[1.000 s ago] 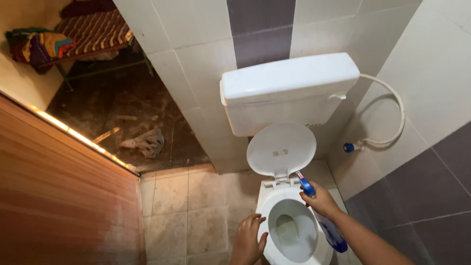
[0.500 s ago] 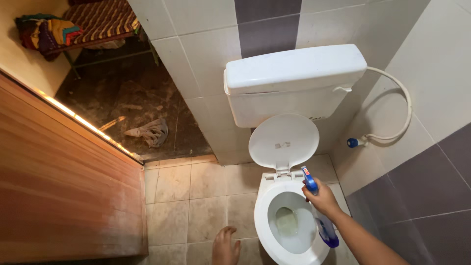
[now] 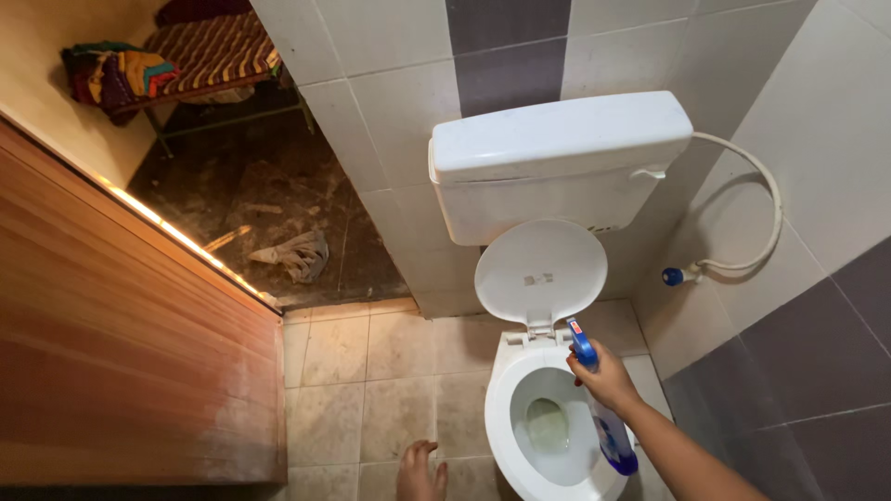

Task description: The person sprays a cleaning solution from a blue spray bottle into the toilet bowl and onto the seat and tank. They then use a red toilet brush to scrub the inside of the bowl and the underside of the seat.

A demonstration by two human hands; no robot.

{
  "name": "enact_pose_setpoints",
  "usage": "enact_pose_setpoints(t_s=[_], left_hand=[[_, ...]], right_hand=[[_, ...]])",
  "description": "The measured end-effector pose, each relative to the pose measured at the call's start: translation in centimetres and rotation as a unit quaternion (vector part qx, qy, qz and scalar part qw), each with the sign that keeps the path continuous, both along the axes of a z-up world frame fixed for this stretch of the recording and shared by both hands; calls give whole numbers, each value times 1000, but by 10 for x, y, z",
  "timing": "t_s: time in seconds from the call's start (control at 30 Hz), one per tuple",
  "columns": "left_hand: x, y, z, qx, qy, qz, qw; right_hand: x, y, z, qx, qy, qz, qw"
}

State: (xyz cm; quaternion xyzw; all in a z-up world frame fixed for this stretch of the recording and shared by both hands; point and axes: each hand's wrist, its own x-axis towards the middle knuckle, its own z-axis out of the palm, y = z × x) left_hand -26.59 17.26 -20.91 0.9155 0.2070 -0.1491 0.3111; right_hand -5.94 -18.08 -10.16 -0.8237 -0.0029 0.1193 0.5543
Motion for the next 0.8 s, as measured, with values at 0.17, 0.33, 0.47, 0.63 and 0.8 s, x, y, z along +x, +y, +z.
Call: enact_pose_setpoints(t_s=[0.17, 0.33, 0.47, 0.63, 0.8], left_hand=[[25, -49, 23, -56, -90, 30, 994], [72, -109, 44, -202, -108, -27, 973], [94, -139, 59, -269, -73, -127, 952], [111, -154, 75, -308, -22, -196, 931], [106, -147, 79, -359, -6, -210, 909]], right_hand=[[8, 2, -13, -35, 9, -6, 999], [14, 12, -29, -31, 35, -12, 999], [18, 26, -33, 70, 39, -49, 996], [13, 42, -28, 89, 61, -86, 990], [-1, 63, -25, 59, 73, -142, 985]])
